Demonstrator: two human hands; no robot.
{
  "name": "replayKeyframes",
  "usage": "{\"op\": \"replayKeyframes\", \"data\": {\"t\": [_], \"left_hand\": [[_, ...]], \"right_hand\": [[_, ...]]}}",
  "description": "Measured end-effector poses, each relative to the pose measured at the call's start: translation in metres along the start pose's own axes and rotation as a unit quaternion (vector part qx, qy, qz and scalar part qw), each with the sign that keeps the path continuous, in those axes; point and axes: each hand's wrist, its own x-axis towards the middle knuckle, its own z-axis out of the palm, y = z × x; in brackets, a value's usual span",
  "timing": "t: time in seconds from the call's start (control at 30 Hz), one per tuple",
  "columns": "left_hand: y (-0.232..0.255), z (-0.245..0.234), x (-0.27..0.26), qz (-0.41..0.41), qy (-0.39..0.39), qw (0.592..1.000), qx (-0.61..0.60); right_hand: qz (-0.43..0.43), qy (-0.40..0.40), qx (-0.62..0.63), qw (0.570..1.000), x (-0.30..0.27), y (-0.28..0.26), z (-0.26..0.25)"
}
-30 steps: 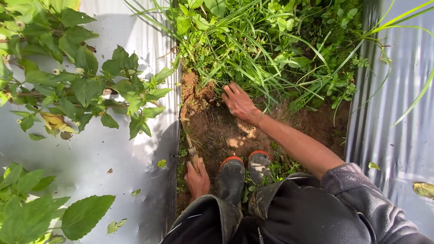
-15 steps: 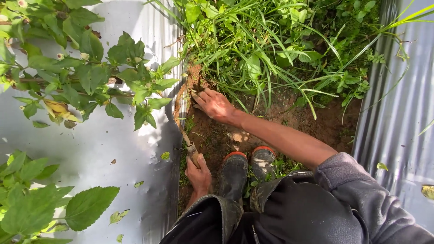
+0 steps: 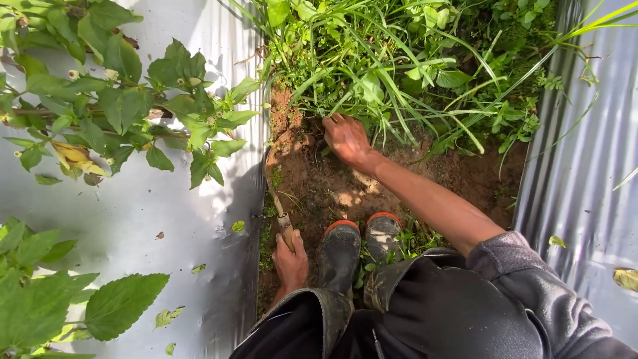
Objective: The person uses a small hand hoe to loosen soil and remove weeds from a narrow strip of ground between two corrugated metal sheets. They repeatedly strike the soil and pull out uprooted weeds by hand, clearing the area along the edge of the metal barrier.
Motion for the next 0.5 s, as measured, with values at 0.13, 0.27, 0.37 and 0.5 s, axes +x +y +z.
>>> {"op": "replayKeyframes", "data": {"t": [0.13,0.27,0.37,0.5], "left_hand": [[0.017,-0.001,0.019,0.009,-0.008,1.0,-0.008],[0.108,-0.024,0.049,0.082,0.014,0.995,-0.053],[0.135,-0.023,0.077,0.083,-0.029,0.993,-0.074],[0.149,-0.017,0.085,0.094,-0.015,0.993,-0.066]], "right_hand": [[0.01,-0.083,0.005,0.996,-0.027,0.006,0.023],[-0.136,-0.037,-0.039,0.989,-0.063,-0.008,-0.024],[-0.161,0.054,-0.022,0.985,-0.03,-0.023,-0.068],[-0.174,-0.001,-0.039,0.984,-0.049,-0.002,-0.043]]}}
